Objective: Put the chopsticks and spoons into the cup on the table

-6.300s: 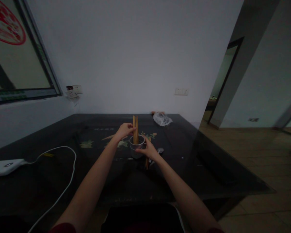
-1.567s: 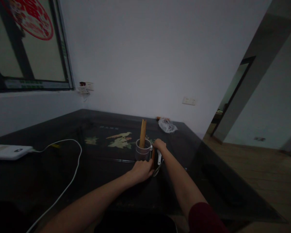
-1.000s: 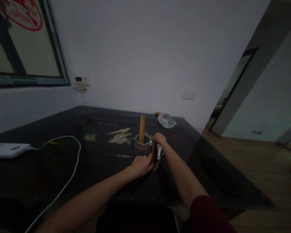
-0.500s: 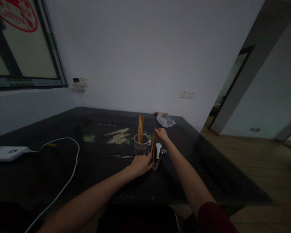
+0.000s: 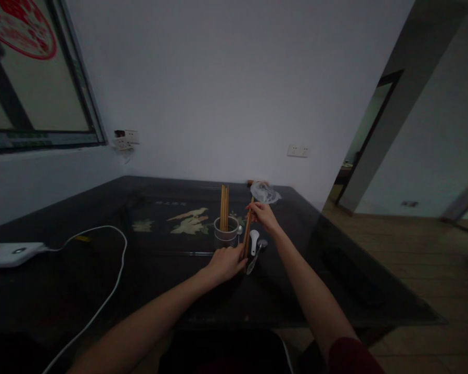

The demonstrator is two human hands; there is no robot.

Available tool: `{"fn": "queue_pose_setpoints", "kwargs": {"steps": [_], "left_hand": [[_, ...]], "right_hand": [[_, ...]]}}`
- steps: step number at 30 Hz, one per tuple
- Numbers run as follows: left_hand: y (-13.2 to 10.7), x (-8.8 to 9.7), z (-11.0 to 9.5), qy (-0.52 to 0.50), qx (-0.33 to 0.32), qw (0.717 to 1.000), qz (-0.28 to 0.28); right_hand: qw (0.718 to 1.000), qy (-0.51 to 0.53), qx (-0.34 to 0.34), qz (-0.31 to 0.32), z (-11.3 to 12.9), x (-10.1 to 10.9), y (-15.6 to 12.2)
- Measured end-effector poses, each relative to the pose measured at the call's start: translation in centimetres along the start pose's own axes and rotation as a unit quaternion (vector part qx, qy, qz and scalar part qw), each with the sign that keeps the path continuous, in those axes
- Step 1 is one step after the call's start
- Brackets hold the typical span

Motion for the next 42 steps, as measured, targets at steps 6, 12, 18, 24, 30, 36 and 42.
{"fn": "queue_pose_setpoints", "kwargs": {"steps": [6, 12, 18, 24, 30, 36, 42], "left_hand": [[0.2, 1.1, 0.6, -0.027, 0.015, 0.999, -0.03], [0.5, 2.6, 0.0, -0.138, -0.001, 0.987, -0.084], [0.6, 3.6, -0.3, -0.228, -0.033, 0.964, -0.132], [0.7, 3.7, -0.4, -0.27, -0.04, 0.952, -0.14], [0.7, 3.7, -0.3, -0.272, -0.037, 0.952, -0.137], [0.8, 3.7, -0.3, -0.272, -0.043, 0.951, -0.141], [0.6, 3.7, -0.6, -0.264, -0.062, 0.953, -0.135]], "right_hand": [[0.993, 0.042, 0.112, 0.013, 5.9, 1.1, -3.8], [0.988, 0.018, 0.151, 0.022, 9.1, 1.4, -7.7], [0.982, -0.019, 0.172, 0.071, 9.8, 0.7, -9.4], [0.98, -0.042, 0.18, 0.071, 10.2, 1.2, -10.1], [0.983, -0.025, 0.161, 0.079, 10.2, 1.2, -10.3], [0.985, 0.002, 0.153, 0.075, 9.5, 1.4, -10.7], [0.987, 0.001, 0.147, 0.067, 9.5, 1.6, -11.0]]}}
Point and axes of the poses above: each hand's wrist, its own y-axis towards the middle knuckle, its own x-axis out of the back of the hand, z = x × y, the point moved 8 cm from there along y, towards the middle knuckle, and after that the axes turned 12 degrees about -z, right-handed, at the moved point
